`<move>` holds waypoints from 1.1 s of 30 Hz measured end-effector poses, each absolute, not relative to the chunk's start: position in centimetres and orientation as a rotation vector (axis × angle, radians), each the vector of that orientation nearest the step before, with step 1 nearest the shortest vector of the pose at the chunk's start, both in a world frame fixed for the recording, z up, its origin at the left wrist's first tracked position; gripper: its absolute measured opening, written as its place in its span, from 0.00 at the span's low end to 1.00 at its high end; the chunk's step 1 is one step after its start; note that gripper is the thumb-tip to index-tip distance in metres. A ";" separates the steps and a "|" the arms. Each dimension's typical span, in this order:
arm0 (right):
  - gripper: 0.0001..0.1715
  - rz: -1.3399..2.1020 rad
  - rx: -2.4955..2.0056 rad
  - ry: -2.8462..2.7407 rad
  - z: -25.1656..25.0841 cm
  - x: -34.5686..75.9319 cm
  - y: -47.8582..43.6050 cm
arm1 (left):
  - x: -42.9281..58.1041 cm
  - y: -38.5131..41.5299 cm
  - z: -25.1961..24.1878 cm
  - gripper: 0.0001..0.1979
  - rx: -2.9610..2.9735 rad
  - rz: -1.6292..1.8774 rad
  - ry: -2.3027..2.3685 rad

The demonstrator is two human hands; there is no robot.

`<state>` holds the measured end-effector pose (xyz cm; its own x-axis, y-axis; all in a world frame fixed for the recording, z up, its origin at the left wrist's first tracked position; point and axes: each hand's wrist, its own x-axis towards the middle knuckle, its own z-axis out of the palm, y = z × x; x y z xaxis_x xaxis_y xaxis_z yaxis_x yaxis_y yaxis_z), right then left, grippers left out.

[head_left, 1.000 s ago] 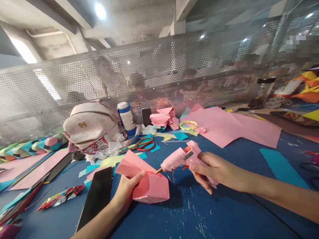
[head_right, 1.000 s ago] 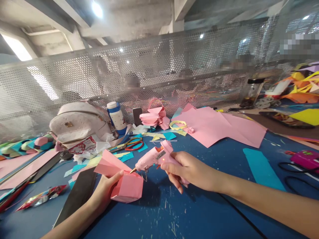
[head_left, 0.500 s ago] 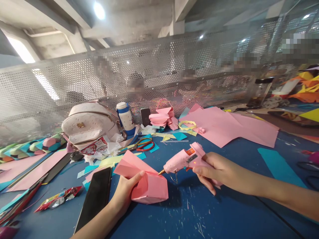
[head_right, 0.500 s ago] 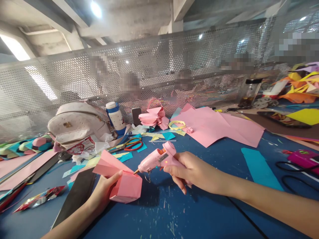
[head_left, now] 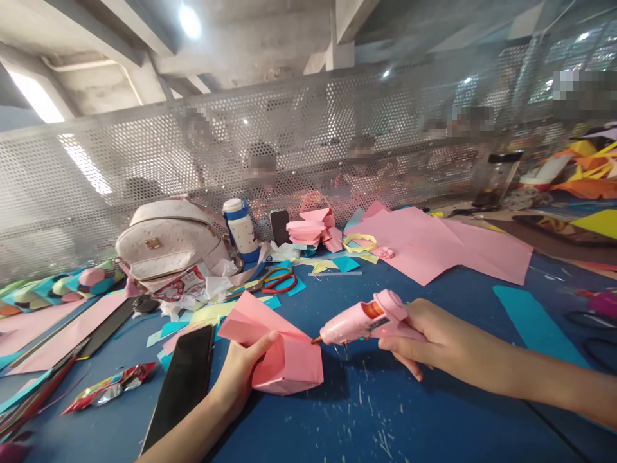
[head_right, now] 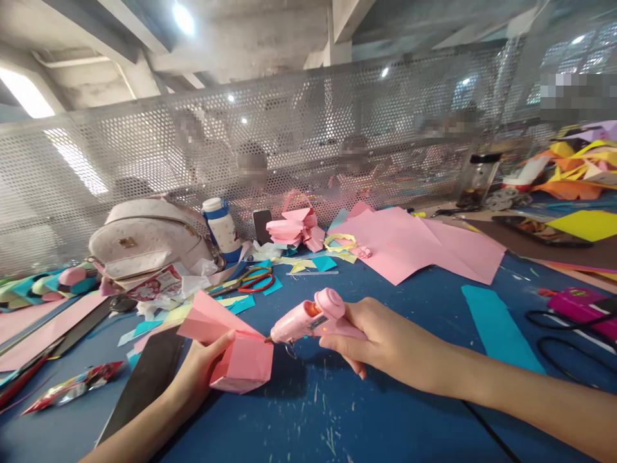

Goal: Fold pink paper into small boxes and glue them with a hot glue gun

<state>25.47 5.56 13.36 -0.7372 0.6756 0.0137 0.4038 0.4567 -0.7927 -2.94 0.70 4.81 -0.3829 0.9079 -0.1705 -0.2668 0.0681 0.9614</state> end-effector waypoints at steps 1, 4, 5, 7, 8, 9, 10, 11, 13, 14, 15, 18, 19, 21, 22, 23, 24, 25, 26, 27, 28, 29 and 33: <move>0.26 1.155 -0.917 -2.392 13.4 25.5 5.5 | -2.9 0.7 4.8 0.27 0.707 1.516 1.361; 0.24 1.111 -0.932 -2.423 13.7 25.7 5.4 | -2.9 0.7 4.9 0.27 0.705 1.520 1.370; 0.23 1.090 -0.944 -2.434 13.8 25.8 5.3 | -2.8 0.7 4.9 0.27 0.704 1.519 1.371; 0.22 1.038 -0.964 -2.469 13.9 26.0 5.2 | -2.8 0.7 5.0 0.27 0.704 1.517 1.374; 0.22 1.008 -0.970 -2.485 13.9 26.1 5.2 | -2.8 0.7 5.0 0.26 0.703 1.517 1.376; 0.23 0.980 -0.972 -2.499 13.9 26.2 5.2 | -2.8 0.7 5.0 0.26 0.702 1.519 1.378; 0.23 0.953 -0.974 -2.509 13.8 26.3 5.1 | -2.8 0.7 5.0 0.25 0.700 1.523 1.378; 0.24 0.928 -0.976 -2.519 13.8 26.4 5.1 | -2.8 0.7 5.0 0.24 0.700 1.528 1.376; 0.24 0.879 -0.985 -2.535 13.6 26.5 5.0 | -2.7 0.7 5.0 0.23 0.704 1.538 1.369; 0.24 0.852 -0.987 -2.547 13.6 26.5 5.0 | -2.7 0.6 5.0 0.23 0.706 1.539 1.367; 0.23 0.822 -0.988 -2.557 13.6 26.5 5.0 | -2.7 0.6 5.1 0.22 0.708 1.538 1.368; 0.21 0.739 -0.984 -2.585 13.6 26.5 5.1 | -2.7 0.6 5.2 0.22 0.707 1.537 1.376; 0.20 0.708 -0.986 -2.595 13.6 26.6 5.1 | -2.6 0.6 5.2 0.23 0.705 1.536 1.375; 0.20 0.636 -0.996 -2.627 13.7 26.8 5.1 | -2.6 0.5 5.3 0.24 0.699 1.539 1.368; 0.20 0.592 -1.001 -2.642 13.7 27.0 5.2 | -2.6 0.5 5.3 0.24 0.696 1.541 1.365; 0.20 0.549 -1.006 -2.654 13.7 27.1 5.2 | -2.6 0.5 5.3 0.24 0.695 1.545 1.363; 0.21 0.514 -1.013 -2.662 13.7 27.3 5.3 | -2.5 0.5 5.3 0.24 0.696 1.548 1.361; 0.21 0.484 -1.026 -2.656 13.6 27.5 5.5 | -2.5 0.5 5.3 0.24 0.697 1.549 1.360; 0.21 0.467 -1.044 -2.635 13.6 27.7 5.7 | -2.5 0.5 5.4 0.24 0.699 1.549 1.359; 0.20 0.474 -1.062 -2.607 13.5 27.9 6.0 | -2.5 0.5 5.4 0.24 0.700 1.547 1.358; 0.20 0.512 -1.080 -2.573 13.4 28.1 6.4 | -2.5 0.5 5.4 0.24 0.703 1.544 1.357; 0.20 0.575 -1.094 -2.522 13.2 28.3 6.9 | -2.5 0.5 5.5 0.24 0.706 1.542 1.358; 0.27 0.956 -1.181 -2.206 12.0 29.0 9.6 | -2.4 0.4 5.7 0.25 0.722 1.541 1.357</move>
